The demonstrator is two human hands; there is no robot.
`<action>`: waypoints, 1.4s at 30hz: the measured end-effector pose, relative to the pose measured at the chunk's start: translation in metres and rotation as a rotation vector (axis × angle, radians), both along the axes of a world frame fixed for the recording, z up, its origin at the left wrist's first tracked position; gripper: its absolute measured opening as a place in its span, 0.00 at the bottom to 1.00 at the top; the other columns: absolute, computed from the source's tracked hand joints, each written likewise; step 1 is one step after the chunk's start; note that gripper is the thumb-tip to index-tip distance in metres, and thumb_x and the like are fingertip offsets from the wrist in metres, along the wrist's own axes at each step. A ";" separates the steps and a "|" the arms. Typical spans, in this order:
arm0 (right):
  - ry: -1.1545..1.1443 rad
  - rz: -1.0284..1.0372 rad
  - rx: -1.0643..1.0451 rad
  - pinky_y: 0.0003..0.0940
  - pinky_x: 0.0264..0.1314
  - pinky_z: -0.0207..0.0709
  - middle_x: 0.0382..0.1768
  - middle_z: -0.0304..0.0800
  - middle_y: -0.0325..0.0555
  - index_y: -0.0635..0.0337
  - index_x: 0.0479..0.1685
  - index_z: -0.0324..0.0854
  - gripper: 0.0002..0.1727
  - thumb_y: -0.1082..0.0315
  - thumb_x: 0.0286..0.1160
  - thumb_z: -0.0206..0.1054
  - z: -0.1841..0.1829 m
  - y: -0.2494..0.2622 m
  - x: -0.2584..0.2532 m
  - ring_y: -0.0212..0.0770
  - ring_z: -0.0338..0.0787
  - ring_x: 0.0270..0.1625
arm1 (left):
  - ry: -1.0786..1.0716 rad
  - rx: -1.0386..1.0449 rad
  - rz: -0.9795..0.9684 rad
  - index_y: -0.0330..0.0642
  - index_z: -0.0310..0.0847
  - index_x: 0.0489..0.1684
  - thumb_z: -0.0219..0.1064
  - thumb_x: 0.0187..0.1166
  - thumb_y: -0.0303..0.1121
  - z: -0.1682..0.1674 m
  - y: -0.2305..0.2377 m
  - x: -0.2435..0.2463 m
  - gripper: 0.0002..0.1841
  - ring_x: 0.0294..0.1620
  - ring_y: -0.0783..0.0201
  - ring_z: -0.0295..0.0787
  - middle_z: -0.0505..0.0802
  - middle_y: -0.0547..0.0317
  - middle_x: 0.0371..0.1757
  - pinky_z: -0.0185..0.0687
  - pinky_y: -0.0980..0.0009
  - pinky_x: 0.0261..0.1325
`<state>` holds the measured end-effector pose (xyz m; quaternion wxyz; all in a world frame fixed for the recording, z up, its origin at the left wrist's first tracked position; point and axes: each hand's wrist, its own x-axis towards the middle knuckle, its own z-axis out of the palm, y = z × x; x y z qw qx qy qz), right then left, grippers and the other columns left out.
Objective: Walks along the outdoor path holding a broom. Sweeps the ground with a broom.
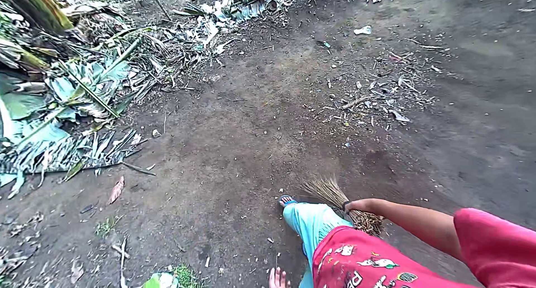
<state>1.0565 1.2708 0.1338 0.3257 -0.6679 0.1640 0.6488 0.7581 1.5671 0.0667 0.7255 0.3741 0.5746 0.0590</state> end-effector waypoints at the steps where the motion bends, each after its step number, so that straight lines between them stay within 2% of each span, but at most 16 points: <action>1: 0.017 -0.022 -0.007 0.40 0.48 0.79 0.45 0.84 0.47 0.56 0.60 0.77 0.19 0.52 0.89 0.51 -0.004 0.009 0.002 0.37 0.84 0.44 | -0.009 -0.018 -0.018 0.41 0.56 0.87 0.36 0.94 0.43 0.002 0.004 0.021 0.27 0.52 0.64 0.81 0.80 0.49 0.71 0.76 0.66 0.50; 4: 0.060 -0.031 -0.042 0.42 0.53 0.79 0.49 0.85 0.50 0.58 0.64 0.77 0.21 0.52 0.89 0.53 -0.012 0.047 0.013 0.40 0.84 0.48 | -0.036 -0.021 -0.209 0.37 0.62 0.84 0.33 0.95 0.42 0.010 0.027 0.089 0.27 0.49 0.61 0.83 0.84 0.46 0.67 0.76 0.63 0.46; 7: 0.114 0.011 -0.038 0.41 0.51 0.79 0.47 0.85 0.48 0.57 0.61 0.78 0.20 0.52 0.89 0.52 -0.023 0.091 0.032 0.38 0.85 0.46 | -0.056 0.009 -0.369 0.35 0.70 0.77 0.38 0.94 0.38 0.012 0.063 0.156 0.24 0.46 0.59 0.85 0.88 0.45 0.60 0.78 0.62 0.44; 10: 0.136 -0.020 -0.079 0.41 0.52 0.78 0.48 0.85 0.49 0.60 0.61 0.77 0.18 0.57 0.88 0.55 -0.036 0.145 0.070 0.39 0.84 0.47 | 0.003 0.079 -0.508 0.33 0.73 0.75 0.42 0.94 0.35 0.003 0.118 0.214 0.22 0.45 0.56 0.85 0.87 0.42 0.61 0.78 0.61 0.43; 15: 0.139 -0.212 -0.141 0.42 0.54 0.77 0.50 0.84 0.52 0.64 0.62 0.77 0.18 0.59 0.87 0.57 -0.026 0.205 0.110 0.40 0.84 0.48 | 0.386 0.067 -0.847 0.27 0.71 0.75 0.46 0.96 0.34 0.016 0.227 0.230 0.21 0.51 0.43 0.87 0.88 0.30 0.62 0.80 0.47 0.52; 18: 0.145 -0.349 -0.120 0.41 0.51 0.77 0.47 0.84 0.51 0.62 0.60 0.77 0.17 0.60 0.88 0.54 -0.010 0.226 0.118 0.39 0.83 0.45 | 0.531 0.094 -0.830 0.27 0.69 0.76 0.46 0.96 0.36 0.032 0.303 0.226 0.22 0.52 0.42 0.87 0.87 0.29 0.62 0.79 0.45 0.54; 21: 0.147 -0.471 -0.147 0.40 0.45 0.78 0.42 0.84 0.50 0.61 0.55 0.79 0.15 0.60 0.87 0.54 -0.008 0.244 0.114 0.39 0.84 0.41 | 0.545 0.107 -0.639 0.30 0.63 0.83 0.41 0.97 0.39 0.060 0.364 0.242 0.25 0.61 0.42 0.84 0.83 0.32 0.72 0.77 0.46 0.58; 23: 0.147 -0.592 -0.164 0.43 0.44 0.78 0.42 0.84 0.51 0.60 0.56 0.78 0.16 0.58 0.87 0.54 -0.006 0.256 0.103 0.41 0.84 0.42 | 0.537 0.114 -0.580 0.31 0.61 0.84 0.41 0.96 0.39 0.060 0.397 0.256 0.26 0.68 0.41 0.81 0.81 0.33 0.76 0.75 0.44 0.64; 25: 0.176 -0.653 -0.176 0.45 0.46 0.79 0.44 0.83 0.52 0.59 0.58 0.77 0.18 0.56 0.87 0.53 0.003 0.265 0.084 0.42 0.84 0.43 | 0.552 0.170 -0.662 0.26 0.67 0.79 0.44 0.96 0.39 0.038 0.428 0.263 0.25 0.66 0.39 0.82 0.83 0.28 0.70 0.77 0.42 0.65; 26: 0.189 -0.647 -0.204 0.42 0.41 0.79 0.40 0.83 0.49 0.58 0.54 0.77 0.16 0.56 0.86 0.53 0.006 0.270 0.072 0.40 0.84 0.38 | 0.559 0.216 -0.728 0.23 0.72 0.73 0.46 0.96 0.38 0.023 0.441 0.271 0.24 0.60 0.40 0.83 0.85 0.27 0.63 0.77 0.44 0.62; 28: 0.236 -0.640 -0.253 0.38 0.34 0.77 0.33 0.79 0.46 0.58 0.45 0.75 0.12 0.59 0.88 0.52 0.004 0.282 0.050 0.38 0.81 0.32 | 0.564 0.266 -0.886 0.20 0.76 0.68 0.46 0.97 0.36 0.011 0.467 0.312 0.24 0.66 0.36 0.82 0.85 0.23 0.64 0.73 0.43 0.72; 30: 0.272 -0.677 -0.279 0.35 0.28 0.75 0.28 0.76 0.44 0.57 0.40 0.72 0.10 0.62 0.87 0.52 -0.004 0.309 0.008 0.37 0.79 0.27 | 0.573 0.331 -1.023 0.22 0.78 0.67 0.49 0.96 0.38 0.011 0.508 0.351 0.23 0.68 0.36 0.82 0.85 0.25 0.65 0.73 0.42 0.74; 32: 0.275 -0.883 -0.280 0.34 0.30 0.73 0.29 0.75 0.44 0.58 0.43 0.73 0.09 0.63 0.86 0.52 0.007 0.351 -0.027 0.37 0.77 0.27 | 0.533 0.382 -1.215 0.26 0.78 0.70 0.52 0.94 0.38 0.009 0.555 0.392 0.22 0.67 0.37 0.84 0.86 0.28 0.65 0.75 0.40 0.71; 34: 0.283 -1.289 -0.274 0.33 0.26 0.76 0.27 0.75 0.44 0.56 0.44 0.70 0.09 0.61 0.86 0.49 0.027 0.405 -0.059 0.37 0.78 0.23 | 0.451 0.368 -1.385 0.30 0.74 0.73 0.49 0.95 0.39 0.017 0.596 0.430 0.22 0.55 0.44 0.86 0.88 0.33 0.61 0.80 0.45 0.55; 38: 0.259 -1.991 -0.253 0.34 0.21 0.79 0.22 0.79 0.45 0.55 0.45 0.69 0.12 0.58 0.86 0.46 0.042 0.495 -0.110 0.39 0.82 0.20 | 0.389 0.382 -1.487 0.33 0.71 0.76 0.43 0.96 0.41 0.057 0.632 0.497 0.24 0.45 0.53 0.87 0.89 0.40 0.61 0.80 0.55 0.44; 42: 0.297 -2.172 -0.421 0.34 0.23 0.78 0.26 0.77 0.46 0.55 0.47 0.69 0.08 0.61 0.83 0.52 0.044 0.535 -0.120 0.39 0.80 0.21 | 0.271 0.376 -1.378 0.35 0.70 0.78 0.41 0.96 0.41 0.079 0.609 0.549 0.24 0.40 0.62 0.86 0.89 0.46 0.60 0.79 0.66 0.38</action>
